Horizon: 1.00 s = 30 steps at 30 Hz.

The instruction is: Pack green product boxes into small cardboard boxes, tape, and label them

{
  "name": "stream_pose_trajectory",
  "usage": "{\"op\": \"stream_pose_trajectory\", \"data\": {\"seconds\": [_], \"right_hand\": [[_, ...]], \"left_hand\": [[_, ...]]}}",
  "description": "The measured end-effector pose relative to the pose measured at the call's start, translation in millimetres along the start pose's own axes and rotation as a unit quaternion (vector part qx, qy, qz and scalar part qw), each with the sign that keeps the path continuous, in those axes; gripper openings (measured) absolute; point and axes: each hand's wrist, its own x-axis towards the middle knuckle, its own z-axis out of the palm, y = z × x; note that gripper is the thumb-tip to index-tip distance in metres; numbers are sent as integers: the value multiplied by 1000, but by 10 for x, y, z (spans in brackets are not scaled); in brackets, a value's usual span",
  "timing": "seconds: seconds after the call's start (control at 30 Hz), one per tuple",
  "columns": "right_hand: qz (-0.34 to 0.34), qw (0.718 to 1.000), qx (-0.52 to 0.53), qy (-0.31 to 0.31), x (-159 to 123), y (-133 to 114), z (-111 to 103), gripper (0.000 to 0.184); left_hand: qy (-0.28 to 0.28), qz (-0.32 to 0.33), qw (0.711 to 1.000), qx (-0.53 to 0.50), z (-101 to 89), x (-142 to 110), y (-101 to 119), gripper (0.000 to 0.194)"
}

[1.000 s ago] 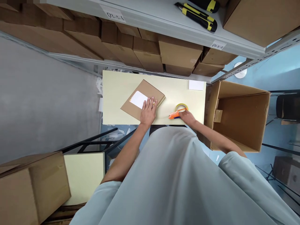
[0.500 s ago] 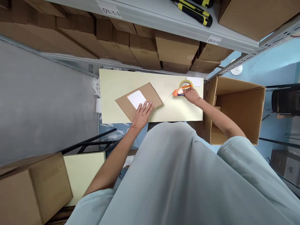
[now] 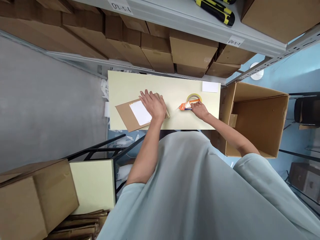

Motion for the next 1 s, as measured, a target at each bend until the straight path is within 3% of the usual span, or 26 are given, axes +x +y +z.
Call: {"op": "stream_pose_trajectory", "data": {"seconds": [0.1, 0.17, 0.33, 0.53, 0.63, 0.77, 0.87, 1.0], "right_hand": [[3, 1000, 5, 12, -74, -32, 75, 35], [4, 1000, 14, 20, -138, -79, 145, 35], [-22, 999, 24, 4, -326, -326, 325, 41], [-105, 994, 32, -23, -514, -617, 441, 53], [-129, 990, 42, -28, -573, -460, 440, 49], [-88, 994, 17, -55, -563, 140, 309, 44], [-41, 998, -10, -42, -436, 531, 114, 46], [-49, 998, -20, -26, -141, 526, -177, 42]], "left_hand": [[18, -73, 997, 1, 362, 22, 68, 70], [2, -58, 998, 2, 448, -110, 40, 68], [-105, 85, 990, 39, 301, -549, -180, 61], [-257, 203, 941, 80, 67, -788, -469, 63], [-282, 231, 926, 96, 35, -827, -517, 65], [-280, 232, 926, 102, 80, -856, -503, 67], [-267, 241, 928, 100, 137, -869, -517, 68], [-266, 280, 917, 106, 152, -848, -634, 56]]}}
